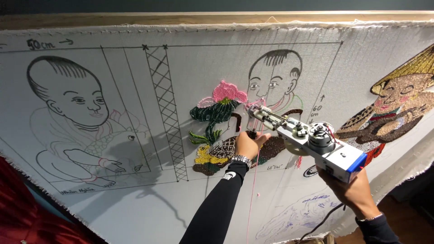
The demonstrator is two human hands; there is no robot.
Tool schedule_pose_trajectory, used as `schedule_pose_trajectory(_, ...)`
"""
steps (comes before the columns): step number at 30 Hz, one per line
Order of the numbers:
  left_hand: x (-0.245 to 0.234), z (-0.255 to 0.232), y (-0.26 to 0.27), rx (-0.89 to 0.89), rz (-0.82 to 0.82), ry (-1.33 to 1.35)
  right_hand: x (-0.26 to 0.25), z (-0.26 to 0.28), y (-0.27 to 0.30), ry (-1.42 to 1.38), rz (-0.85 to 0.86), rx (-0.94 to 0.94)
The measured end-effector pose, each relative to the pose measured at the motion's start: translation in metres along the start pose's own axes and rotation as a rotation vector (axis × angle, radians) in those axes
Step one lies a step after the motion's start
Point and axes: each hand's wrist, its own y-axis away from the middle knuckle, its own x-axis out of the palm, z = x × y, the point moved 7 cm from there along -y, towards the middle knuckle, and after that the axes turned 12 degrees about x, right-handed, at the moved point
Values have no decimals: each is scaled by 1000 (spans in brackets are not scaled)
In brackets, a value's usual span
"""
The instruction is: The person tufts a rug by feeding pink yarn into a tufting gun and pressing it against a canvas to fill in a flower design. They periodically stop to pull the yarn through the gun and press the tufted sections with their hand.
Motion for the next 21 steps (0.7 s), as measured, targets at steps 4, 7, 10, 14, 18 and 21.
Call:
schedule_pose_trajectory(4,11,10,-7,-39,31,75,-2,-13,-3,-7,-6,58)
schedule_pose_trajectory(7,16,17,-11,-9,18,83,-4,-20,-7,36,-3,64)
schedule_pose_trajectory(10,17,17,-14,20,3,86,-5,-21,-8,36,-5,72)
schedule_pose_trajectory(14,17,15,-15,17,21,94,-2,-16,-8,51,-26,78)
schedule_pose_trajectory(18,20,22,-19,28,31,96,2,-18,-9,57,-20,76)
schedule_pose_trajectory(21,21,21,-21,33,50,130,4,-10,-10,69,-45,77)
